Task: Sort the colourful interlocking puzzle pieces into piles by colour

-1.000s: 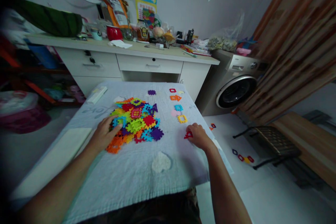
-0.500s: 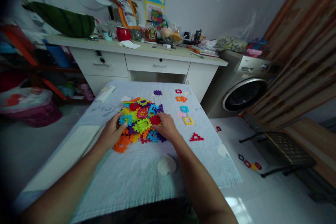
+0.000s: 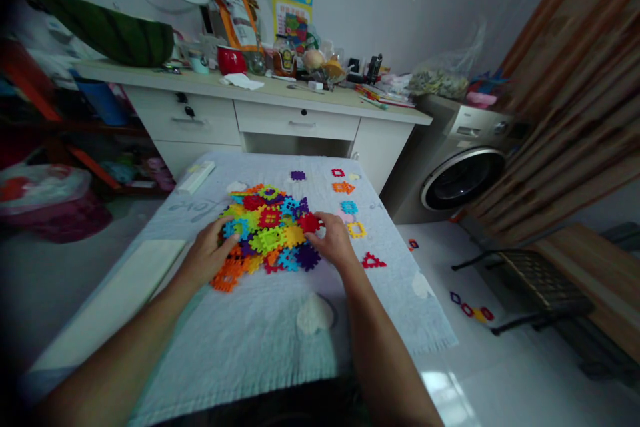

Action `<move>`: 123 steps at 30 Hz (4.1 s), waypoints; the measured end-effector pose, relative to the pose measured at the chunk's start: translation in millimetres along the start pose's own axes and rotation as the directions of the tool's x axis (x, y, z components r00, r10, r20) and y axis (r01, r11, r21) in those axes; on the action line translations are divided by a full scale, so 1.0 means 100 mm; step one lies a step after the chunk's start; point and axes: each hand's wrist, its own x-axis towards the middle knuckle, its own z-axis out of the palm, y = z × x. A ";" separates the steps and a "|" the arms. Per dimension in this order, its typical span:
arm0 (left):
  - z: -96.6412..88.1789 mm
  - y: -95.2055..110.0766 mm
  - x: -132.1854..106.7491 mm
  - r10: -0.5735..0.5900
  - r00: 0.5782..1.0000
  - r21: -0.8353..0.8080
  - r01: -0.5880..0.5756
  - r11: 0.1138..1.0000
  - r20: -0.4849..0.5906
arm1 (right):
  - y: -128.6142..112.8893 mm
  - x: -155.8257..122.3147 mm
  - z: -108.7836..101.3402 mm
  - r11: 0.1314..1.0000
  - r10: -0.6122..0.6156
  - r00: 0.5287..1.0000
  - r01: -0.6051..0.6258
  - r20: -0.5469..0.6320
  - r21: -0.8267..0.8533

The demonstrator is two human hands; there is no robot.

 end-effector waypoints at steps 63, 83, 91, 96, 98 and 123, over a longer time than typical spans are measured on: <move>-0.04 0.06 -0.01 -0.029 0.999 -0.044 0.028 0.999 -0.031 | 0.65 0.13 -0.58 0.648 0.570 0.775 -0.628 -0.273 -0.432; -0.04 0.06 -0.02 -0.031 0.999 -0.039 0.030 0.999 -0.040 | 0.66 0.13 -0.58 0.553 0.737 0.663 -0.703 -0.130 -0.446; -0.05 0.08 -0.02 -0.043 0.999 -0.038 0.042 0.998 -0.028 | 0.55 0.12 -0.48 0.598 0.689 0.720 -0.631 -0.085 -0.494; -0.06 0.11 -0.02 -0.051 0.998 -0.040 0.050 0.998 -0.031 | 0.51 0.12 -0.46 0.616 0.668 0.740 -0.609 -0.080 -0.499; -0.05 0.11 -0.02 -0.045 0.998 -0.042 0.044 0.998 -0.033 | 0.52 0.12 -0.46 0.611 0.674 0.734 -0.618 -0.084 -0.495; -0.03 0.05 -0.07 0.005 1.000 -0.016 -0.006 1.000 -0.023 | -0.22 0.07 0.28 0.972 -0.085 0.962 0.137 0.259 -0.192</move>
